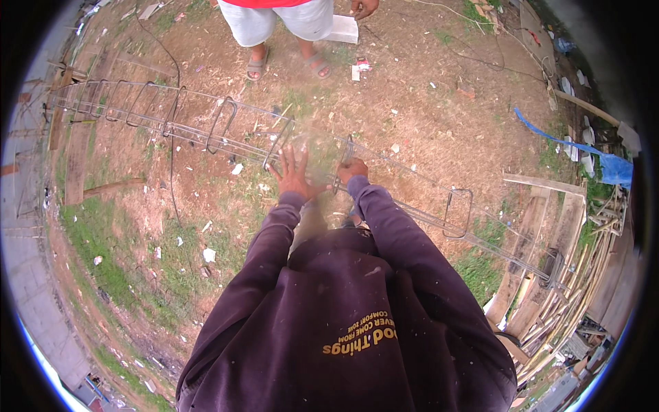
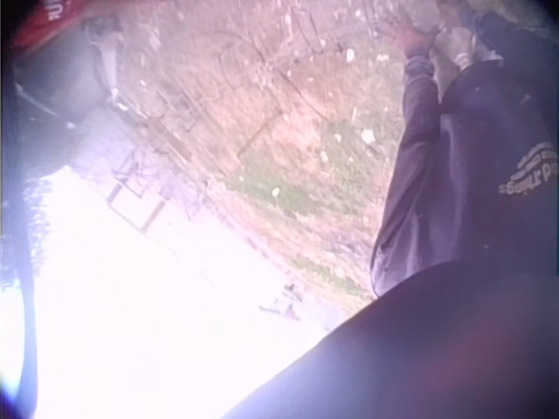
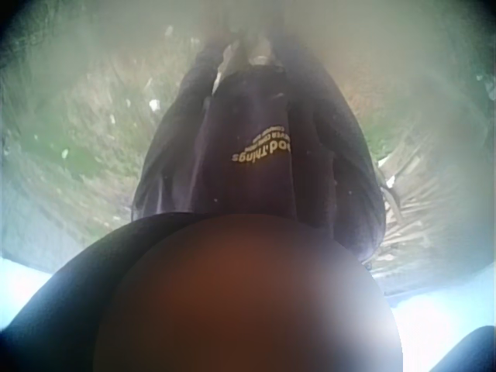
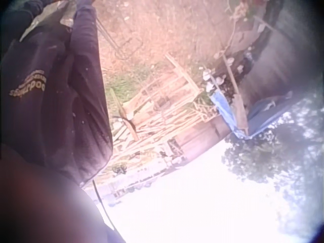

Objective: The person assembles a rebar cage by hand, positioning and tying steel bars together with wire. A coworker assists by holding the structure and using pliers to twist the wire ties.

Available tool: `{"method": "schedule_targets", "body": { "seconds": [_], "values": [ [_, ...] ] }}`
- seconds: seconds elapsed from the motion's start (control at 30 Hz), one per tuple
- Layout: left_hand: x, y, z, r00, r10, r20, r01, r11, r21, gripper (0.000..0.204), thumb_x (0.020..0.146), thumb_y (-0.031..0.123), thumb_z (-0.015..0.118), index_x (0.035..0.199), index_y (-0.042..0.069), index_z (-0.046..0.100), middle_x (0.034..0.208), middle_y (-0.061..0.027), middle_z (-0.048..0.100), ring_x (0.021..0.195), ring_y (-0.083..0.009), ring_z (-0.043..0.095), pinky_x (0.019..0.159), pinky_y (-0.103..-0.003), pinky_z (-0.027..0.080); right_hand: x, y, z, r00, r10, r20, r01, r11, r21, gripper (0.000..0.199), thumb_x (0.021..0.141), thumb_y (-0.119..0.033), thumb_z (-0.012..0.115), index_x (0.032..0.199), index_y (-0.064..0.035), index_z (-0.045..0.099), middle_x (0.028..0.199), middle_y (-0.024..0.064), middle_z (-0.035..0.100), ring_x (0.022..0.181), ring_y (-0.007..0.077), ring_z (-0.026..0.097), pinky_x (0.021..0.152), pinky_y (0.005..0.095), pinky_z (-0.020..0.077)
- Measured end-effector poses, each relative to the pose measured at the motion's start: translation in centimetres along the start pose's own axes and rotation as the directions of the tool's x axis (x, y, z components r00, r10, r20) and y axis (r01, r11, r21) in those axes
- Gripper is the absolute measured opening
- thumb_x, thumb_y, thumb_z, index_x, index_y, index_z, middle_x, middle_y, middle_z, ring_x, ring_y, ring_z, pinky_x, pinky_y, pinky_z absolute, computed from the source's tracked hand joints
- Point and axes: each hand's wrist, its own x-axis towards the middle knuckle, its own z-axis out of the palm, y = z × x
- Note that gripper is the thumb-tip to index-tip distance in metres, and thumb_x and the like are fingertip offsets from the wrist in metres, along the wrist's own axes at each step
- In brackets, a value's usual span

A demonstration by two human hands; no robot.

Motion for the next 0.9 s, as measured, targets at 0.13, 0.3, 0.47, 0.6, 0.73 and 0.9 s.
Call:
{"method": "schedule_targets", "body": {
  "seconds": [0.13,0.3,0.47,0.6,0.73,0.9],
  "values": [
    [-0.1,0.3,-0.1,1.0,-0.013,0.026,0.012,0.999,0.037,0.125,0.049,0.082,0.066,0.15,0.027,0.018,0.157,-0.0168,-0.001,0.144,-0.0384,-0.004,0.105,-0.069,-0.008,0.0,0.6,-1.4,0.995,0.044,0.085,-0.057,0.987,0.151,0.027,0.074,-0.03,0.07,0.085,-0.0048,0.07,0.089,0.0179,0.068,0.085,0.0346,0.065,0.077,0.0394,0.0505],
    [-0.9,-0.2,0.7,0.99,0.028,-0.135,-0.027,1.0,0.005,0.122,0.05,0.084,0.063,0.15,0.028,0.021,0.157,-0.0162,-0.002,0.143,-0.0406,-0.001,0.105,-0.07,-0.005,-1.3,4.6,-6.3,0.996,-0.024,-0.085,0.039,0.985,0.169,0.027,0.081,-0.029,0.06,0.094,-0.0067,0.068,0.091,0.0187,0.067,0.086,0.0355,0.064,0.077,0.0401,0.0499],
    [-5.1,-0.7,1.7,0.948,-0.004,-0.32,-0.075,0.969,-0.235,0.072,0.079,0.048,0.067,0.136,0.01,0.045,0.14,-0.0203,0.04,0.13,-0.0356,0.035,0.106,-0.052,0.025,-5.6,11.1,-14.2,0.991,0.08,0.111,-0.12,0.901,0.418,0.022,0.087,-0.018,0.057,0.099,-0.0006,0.066,0.072,0.0117,0.067,0.07,0.0188,0.065,0.065,0.0316,0.0496],
    [-9.7,2.1,1.4,0.987,-0.045,-0.155,-0.062,0.782,-0.621,0.046,0.084,0.03,0.068,0.119,0.0,0.059,0.103,-0.0184,0.067,0.089,-0.0286,0.067,0.08,-0.035,0.051,-9.7,12.3,-16.7,0.928,0.046,0.371,-0.141,0.962,0.234,0.023,0.088,-0.016,0.057,0.102,0.0001,0.066,0.07,0.0097,0.065,0.069,0.0158,0.064,0.063,0.0296,0.0486],
    [-11.5,7.0,0.2,0.989,0.122,-0.087,-0.149,0.731,-0.666,0.041,0.084,0.027,0.068,0.117,0.004,0.062,0.099,-0.0181,0.068,0.089,-0.0284,0.068,0.076,-0.036,0.052,-11.6,9.1,-14.8,0.833,-0.264,0.487,0.253,0.963,0.09,0.021,0.09,-0.019,0.055,0.097,-0.0048,0.068,0.064,0.0073,0.062,0.054,0.014,0.058,0.054,0.0318,0.0454],
    [-11.6,8.7,-1.0,0.943,0.307,-0.127,-0.329,0.816,-0.474,0.039,0.082,0.026,0.069,0.116,0.008,0.063,0.099,-0.0185,0.068,0.089,-0.0314,0.067,0.077,-0.037,0.053,-12.1,4.9,-11.3,0.737,-0.316,0.598,0.363,0.931,0.045,0.025,0.084,-0.025,0.057,0.098,-0.0073,0.068,0.085,0.0192,0.066,0.083,0.036,0.063,0.074,0.0439,0.0495]
  ]
}}
